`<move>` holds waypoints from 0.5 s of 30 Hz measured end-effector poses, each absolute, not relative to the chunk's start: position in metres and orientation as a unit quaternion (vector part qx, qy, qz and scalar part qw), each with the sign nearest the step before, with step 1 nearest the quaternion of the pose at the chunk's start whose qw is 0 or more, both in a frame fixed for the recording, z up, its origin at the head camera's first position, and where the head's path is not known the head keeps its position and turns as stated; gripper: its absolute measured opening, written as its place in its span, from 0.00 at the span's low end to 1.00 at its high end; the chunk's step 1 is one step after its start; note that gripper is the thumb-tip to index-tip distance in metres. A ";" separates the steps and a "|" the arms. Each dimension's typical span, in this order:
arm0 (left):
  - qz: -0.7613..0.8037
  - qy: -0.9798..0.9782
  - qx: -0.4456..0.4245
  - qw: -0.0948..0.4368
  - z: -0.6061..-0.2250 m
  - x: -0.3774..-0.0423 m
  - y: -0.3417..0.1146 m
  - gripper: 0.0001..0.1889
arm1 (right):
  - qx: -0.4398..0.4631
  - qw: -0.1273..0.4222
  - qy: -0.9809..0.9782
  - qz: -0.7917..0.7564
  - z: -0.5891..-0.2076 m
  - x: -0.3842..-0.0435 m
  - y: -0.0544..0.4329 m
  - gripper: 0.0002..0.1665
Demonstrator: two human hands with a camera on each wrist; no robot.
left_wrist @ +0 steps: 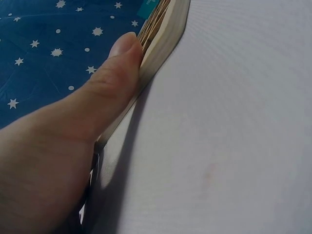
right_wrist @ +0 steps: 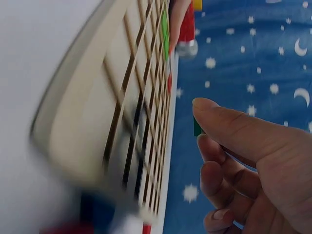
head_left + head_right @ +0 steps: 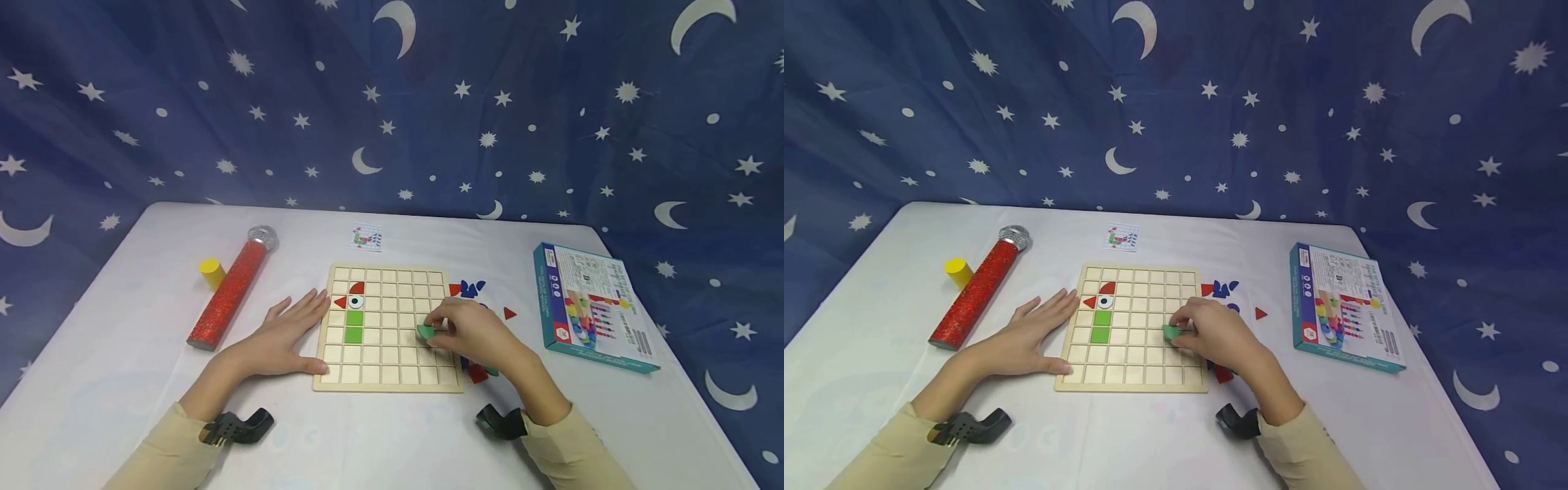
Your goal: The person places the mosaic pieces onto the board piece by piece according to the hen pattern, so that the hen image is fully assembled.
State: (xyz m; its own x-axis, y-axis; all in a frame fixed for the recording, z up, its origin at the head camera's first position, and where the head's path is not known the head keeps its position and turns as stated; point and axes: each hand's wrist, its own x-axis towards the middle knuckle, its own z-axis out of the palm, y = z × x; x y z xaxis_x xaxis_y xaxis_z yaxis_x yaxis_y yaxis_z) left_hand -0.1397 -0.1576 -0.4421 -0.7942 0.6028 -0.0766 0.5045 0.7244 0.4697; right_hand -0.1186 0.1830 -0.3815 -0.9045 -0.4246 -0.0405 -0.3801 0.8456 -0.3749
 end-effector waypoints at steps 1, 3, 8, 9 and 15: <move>0.218 0.922 0.300 0.112 -0.442 -0.140 -0.158 0.62 | -0.219 0.058 0.957 -0.183 -0.381 -0.118 0.177 0.15; 0.217 0.923 0.299 0.112 -0.443 -0.140 -0.158 0.62 | -0.236 0.055 0.953 -0.183 -0.380 -0.118 0.164 0.15; 0.218 0.922 0.301 0.112 -0.443 -0.140 -0.159 0.62 | -0.267 0.057 0.946 -0.176 -0.380 -0.117 0.136 0.15; 0.218 0.921 0.302 0.112 -0.443 -0.140 -0.159 0.62 | -0.272 0.058 0.945 -0.173 -0.380 -0.116 0.131 0.15; 0.222 0.920 0.304 0.113 -0.442 -0.140 -0.159 0.62 | -0.299 0.064 0.937 -0.171 -0.383 -0.116 0.107 0.15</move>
